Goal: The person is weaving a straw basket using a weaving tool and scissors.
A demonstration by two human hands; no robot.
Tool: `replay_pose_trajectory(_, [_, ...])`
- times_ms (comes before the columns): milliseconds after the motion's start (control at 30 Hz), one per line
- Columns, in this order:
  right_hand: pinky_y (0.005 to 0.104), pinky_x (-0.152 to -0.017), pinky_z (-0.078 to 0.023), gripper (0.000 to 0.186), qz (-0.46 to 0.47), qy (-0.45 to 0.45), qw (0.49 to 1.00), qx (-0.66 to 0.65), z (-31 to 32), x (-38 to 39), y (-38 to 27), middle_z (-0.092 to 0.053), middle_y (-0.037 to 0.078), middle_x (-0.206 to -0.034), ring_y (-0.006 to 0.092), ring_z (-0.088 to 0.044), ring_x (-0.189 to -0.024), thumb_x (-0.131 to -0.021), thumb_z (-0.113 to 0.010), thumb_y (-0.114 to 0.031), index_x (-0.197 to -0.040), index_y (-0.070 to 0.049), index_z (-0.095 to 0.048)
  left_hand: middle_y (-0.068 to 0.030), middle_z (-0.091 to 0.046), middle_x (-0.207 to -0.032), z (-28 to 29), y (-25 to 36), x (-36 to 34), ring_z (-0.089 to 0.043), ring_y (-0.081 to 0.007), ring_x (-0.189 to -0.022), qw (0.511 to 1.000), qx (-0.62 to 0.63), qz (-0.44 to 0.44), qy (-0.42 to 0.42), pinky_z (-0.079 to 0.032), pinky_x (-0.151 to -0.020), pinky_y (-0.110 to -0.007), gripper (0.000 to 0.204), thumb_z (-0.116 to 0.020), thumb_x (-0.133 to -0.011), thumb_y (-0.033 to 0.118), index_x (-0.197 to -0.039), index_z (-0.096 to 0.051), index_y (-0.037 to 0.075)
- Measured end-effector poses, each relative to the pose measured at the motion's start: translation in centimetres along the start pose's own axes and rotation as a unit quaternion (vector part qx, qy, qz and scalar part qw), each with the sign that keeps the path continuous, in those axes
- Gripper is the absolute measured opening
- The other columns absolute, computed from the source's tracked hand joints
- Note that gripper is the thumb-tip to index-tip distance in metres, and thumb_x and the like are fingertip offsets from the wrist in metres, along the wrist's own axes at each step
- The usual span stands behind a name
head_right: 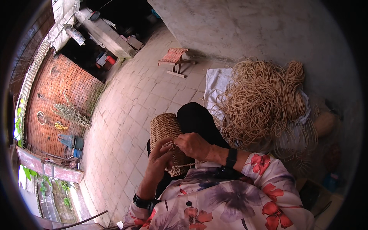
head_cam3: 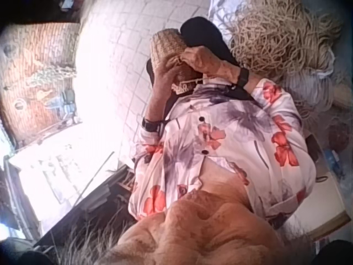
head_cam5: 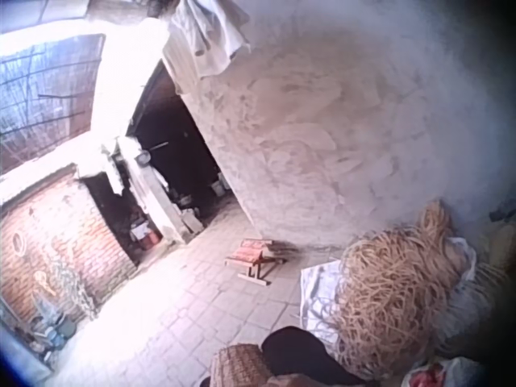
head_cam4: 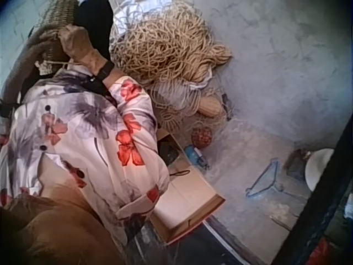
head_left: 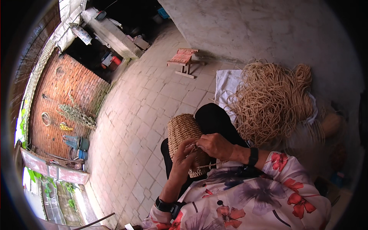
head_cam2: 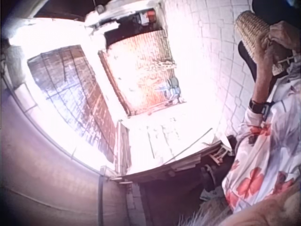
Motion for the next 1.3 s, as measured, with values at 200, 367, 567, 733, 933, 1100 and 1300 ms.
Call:
replay_pose_trajectory(200, [0.0369, -0.064, -0.058, 0.009, 0.022, -0.025, 0.988, 0.154, -1.3, -0.4, -1.0, -0.065, 0.012, -0.079, 0.0263, -0.07, -0.075, -0.083, -0.06, -0.013, -0.085, -0.004, -0.059, -0.0142, -0.061, -0.117, -0.2, -1.3, 0.4, -0.062, -0.0112, -0.084, 0.999, 0.029, -0.043, 0.005, -0.052, -0.068, -0.023, 0.049, -0.056, -0.087, -0.001, -0.134, -0.045, 0.007])
replay_pose_trajectory(367, [0.0343, -0.06, -0.058, 0.014, 0.06, -0.064, 0.974, 0.21, -1.5, -2.4, -2.7, -0.066, 0.012, -0.076, 0.024, -0.071, -0.072, -0.081, -0.063, -0.016, -0.086, -0.004, -0.061, -0.0162, -0.063, -0.123, 0.7, -2.7, 0.9, -0.064, -0.021, -0.108, 0.986, 0.119, -0.1, 0.058, -0.053, -0.088, -0.029, 0.05, -0.056, -0.088, -0.001, -0.135, -0.041, 0.008])
replay_pose_trajectory(567, [0.0378, -0.057, -0.056, 0.018, 0.019, -0.065, 0.98, 0.187, -3.2, -2.0, -1.9, -0.063, 0.012, -0.074, 0.027, -0.068, -0.066, -0.076, -0.066, -0.02, -0.081, -0.005, -0.058, -0.0157, -0.062, -0.127, 2.6, -5.6, 0.8, -0.064, -0.0153, -0.1, 0.993, 0.056, -0.085, 0.061, -0.054, -0.081, -0.028, 0.049, -0.059, -0.094, -0.001, -0.139, -0.042, 0.007])
replay_pose_trajectory(733, [0.0443, -0.055, -0.051, 0.012, -0.194, 0.067, 0.962, 0.178, 1.8, 0.7, 4.4, -0.059, 0.016, -0.065, 0.0358, -0.063, -0.061, -0.074, -0.066, -0.007, -0.075, -0.005, -0.054, -0.01, -0.066, -0.115, 8.4, -5.4, 2.2, -0.062, -0.011, -0.075, 0.951, -0.042, -0.139, 0.273, -0.054, -0.063, -0.026, 0.036, -0.058, -0.093, 0.005, -0.129, -0.053, 0.006])
replay_pose_trajectory(933, [0.044, -0.068, -0.049, 0.015, -0.07, 0.011, 0.994, 0.081, 3.4, 0.8, 3.9, -0.063, 0.011, -0.076, 0.0329, -0.063, -0.073, -0.078, -0.068, -0.009, -0.085, -0.006, -0.055, -0.0096, -0.066, -0.099, 8.9, -7.0, 3.5, -0.063, -0.0159, -0.073, 0.937, -0.222, -0.159, 0.218, -0.053, -0.065, -0.03, 0.025, -0.061, -0.086, -0.001, -0.11, -0.063, 0.005])
replay_pose_trajectory(1100, [0.0407, -0.064, -0.043, 0.018, 0.016, -0.109, 0.988, 0.104, 0.8, -1.0, 1.2, -0.063, 0.009, -0.079, 0.0293, -0.063, -0.076, -0.082, -0.071, -0.016, -0.088, -0.008, -0.056, -0.0116, -0.065, -0.086, 7.6, -5.6, 3.7, -0.066, -0.0267, -0.076, 0.898, -0.361, -0.11, 0.225, -0.053, -0.067, -0.04, 0.036, -0.065, -0.082, 0.007, -0.118, -0.06, 0.01])
replay_pose_trajectory(1300, [0.047, -0.059, -0.046, 0.017, -0.106, -0.033, 0.99, 0.084, 1.6, 2.1, 4.5, -0.059, 0.013, -0.066, 0.0345, -0.062, -0.065, -0.085, -0.068, -0.016, -0.076, -0.007, -0.057, -0.0145, -0.068, -0.083, 9.5, -7.2, 3.1, -0.067, -0.0377, -0.082, 0.842, -0.448, -0.078, 0.291, -0.051, -0.069, -0.05, 0.04, -0.063, -0.078, 0.006, -0.116, -0.057, 0.016])
Point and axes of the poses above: each hand's wrist, its own x-axis away from the middle knuckle, its own z-axis out of the back of the hand, y = z × x, the point moved 3 cm from there along -x, towards the middle knuckle
